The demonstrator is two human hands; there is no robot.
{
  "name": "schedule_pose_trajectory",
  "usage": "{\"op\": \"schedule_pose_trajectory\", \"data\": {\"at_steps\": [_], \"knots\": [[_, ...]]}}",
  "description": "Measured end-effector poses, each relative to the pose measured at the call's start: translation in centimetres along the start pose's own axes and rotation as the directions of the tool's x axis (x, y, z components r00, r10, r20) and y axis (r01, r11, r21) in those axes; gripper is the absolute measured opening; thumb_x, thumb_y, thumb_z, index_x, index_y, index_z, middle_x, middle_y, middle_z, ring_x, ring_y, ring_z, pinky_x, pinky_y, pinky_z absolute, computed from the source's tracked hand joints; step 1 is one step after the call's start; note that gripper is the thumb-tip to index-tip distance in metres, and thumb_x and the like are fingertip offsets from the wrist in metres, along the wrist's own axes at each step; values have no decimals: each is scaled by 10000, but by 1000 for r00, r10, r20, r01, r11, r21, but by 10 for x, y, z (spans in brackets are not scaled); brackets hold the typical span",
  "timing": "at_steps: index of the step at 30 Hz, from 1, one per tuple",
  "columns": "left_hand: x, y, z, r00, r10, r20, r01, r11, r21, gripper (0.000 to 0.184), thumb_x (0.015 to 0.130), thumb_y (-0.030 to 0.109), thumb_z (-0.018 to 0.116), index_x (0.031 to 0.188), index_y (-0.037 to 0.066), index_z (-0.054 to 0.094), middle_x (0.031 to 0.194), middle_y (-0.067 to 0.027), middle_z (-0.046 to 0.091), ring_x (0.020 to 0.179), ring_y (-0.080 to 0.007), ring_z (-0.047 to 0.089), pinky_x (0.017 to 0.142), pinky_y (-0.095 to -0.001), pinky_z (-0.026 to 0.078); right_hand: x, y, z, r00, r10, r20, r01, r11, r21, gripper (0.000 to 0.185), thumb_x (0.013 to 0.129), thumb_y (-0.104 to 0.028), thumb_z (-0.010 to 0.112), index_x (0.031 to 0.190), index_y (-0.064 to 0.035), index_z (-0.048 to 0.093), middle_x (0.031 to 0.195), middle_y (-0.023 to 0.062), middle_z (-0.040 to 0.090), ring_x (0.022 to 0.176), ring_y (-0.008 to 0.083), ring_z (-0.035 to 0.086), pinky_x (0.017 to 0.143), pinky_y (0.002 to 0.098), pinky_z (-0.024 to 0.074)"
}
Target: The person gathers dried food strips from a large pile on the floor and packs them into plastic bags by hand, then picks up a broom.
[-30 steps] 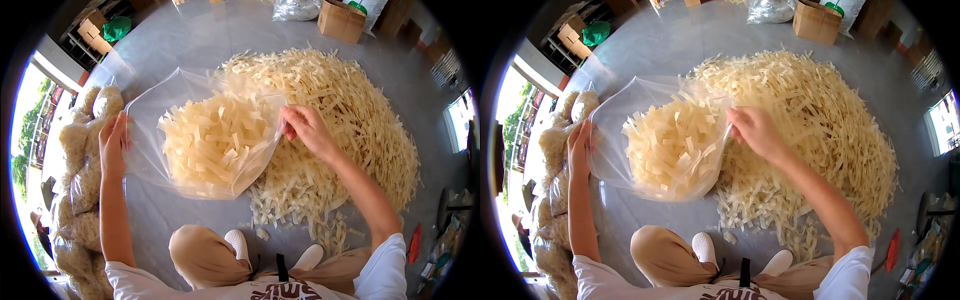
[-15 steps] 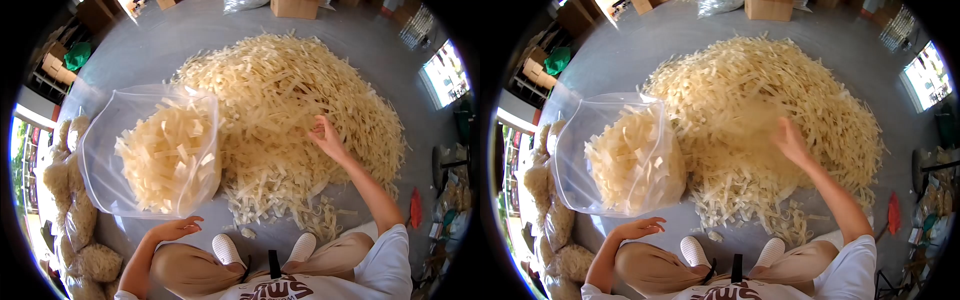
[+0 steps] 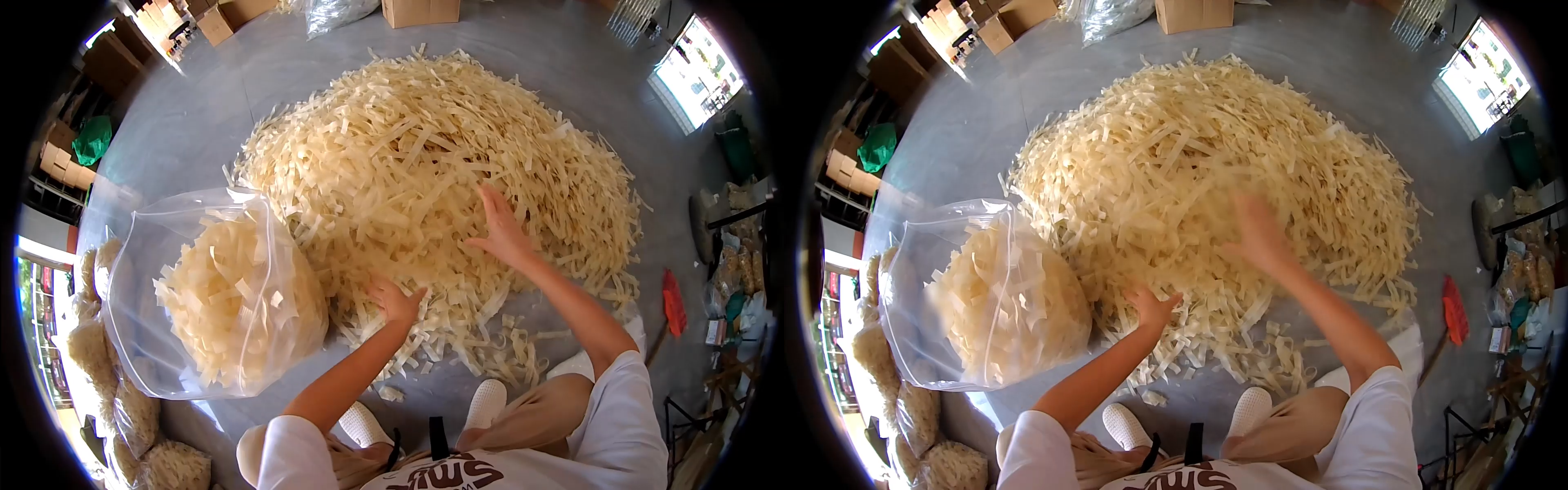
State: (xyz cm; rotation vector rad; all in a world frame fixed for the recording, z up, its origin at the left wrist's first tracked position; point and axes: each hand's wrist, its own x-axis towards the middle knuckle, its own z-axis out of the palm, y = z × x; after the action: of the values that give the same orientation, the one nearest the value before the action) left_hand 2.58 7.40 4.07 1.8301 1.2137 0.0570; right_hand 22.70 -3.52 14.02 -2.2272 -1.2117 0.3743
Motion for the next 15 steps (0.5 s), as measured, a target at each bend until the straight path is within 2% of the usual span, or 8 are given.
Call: {"op": "schedule_pose_trajectory", "data": {"at_steps": [1,4,6,8,9,10,12,15], "knots": [[10,4,1,969,-177,-172,180,984,6,1231,574,368,790,1360,47,-101,1380,-301,-54,1298,-421,14,1005,-530,179,11,5,5,997,-75,4,74,966,-248,953,648,-259,752,1346,-28,145,1376,187,195,1279,324,209,1053,389,222],[17,-2,-16,870,-321,-375,303,947,-108,1240,561,411,782,1362,42,-91,1400,-265,-40,1314,-376,3,1010,-520,158,54,14,18,989,-151,2,145,949,-280,1023,614,-293,770,1355,-22,120,1394,184,161,1292,313,186,1063,407,197],[14,-50,-13,870,-333,-363,295,942,-159,1246,546,399,796,1369,57,-74,1418,-221,-46,1320,-349,-22,1028,-482,151,82,25,33,990,-140,26,142,952,-271,1080,572,-337,785,1355,-15,116,1385,193,188,1287,314,201,1067,405,184],[12,-87,-15,986,-136,-101,143,987,70,1301,518,444,803,1356,1,-88,1421,-224,27,1317,-342,70,1058,-409,152,101,27,46,990,-130,53,140,954,-266,1138,530,-381,800,1355,-8,112,1376,201,215,1282,315,216,1071,403,171],[13,-95,-18,986,-130,-101,137,988,74,1301,518,444,803,1356,1,-88,1421,-224,27,1317,-342,70,1058,-409,152,109,24,50,978,-56,202,117,947,-301,1170,487,-411,808,1348,2,134,1360,209,249,1271,318,240,1063,394,184],[15,-100,-21,992,-87,-90,88,996,13,1309,509,414,815,1352,-8,-92,1419,-222,50,1315,-324,99,1060,-370,159,117,23,56,938,27,346,98,936,-339,1203,444,-441,816,1341,13,156,1345,217,284,1259,321,264,1056,384,197],[22,-103,-24,997,-45,-69,42,998,-50,1317,499,383,828,1348,-18,-96,1418,-220,72,1314,-307,128,1063,-331,167,128,25,67,944,7,330,118,926,-358,1212,417,-450,819,1330,27,180,1275,223,369,1213,325,328,1034,381,221],[28,-70,-30,991,-134,29,137,966,-218,1300,496,302,842,1355,-11,-83,1417,-201,117,1300,-264,187,1059,-327,179,130,19,69,937,16,348,118,925,-362,1194,405,-456,816,1319,29,220,1125,221,507,1111,330,439,969,384,290]]}}
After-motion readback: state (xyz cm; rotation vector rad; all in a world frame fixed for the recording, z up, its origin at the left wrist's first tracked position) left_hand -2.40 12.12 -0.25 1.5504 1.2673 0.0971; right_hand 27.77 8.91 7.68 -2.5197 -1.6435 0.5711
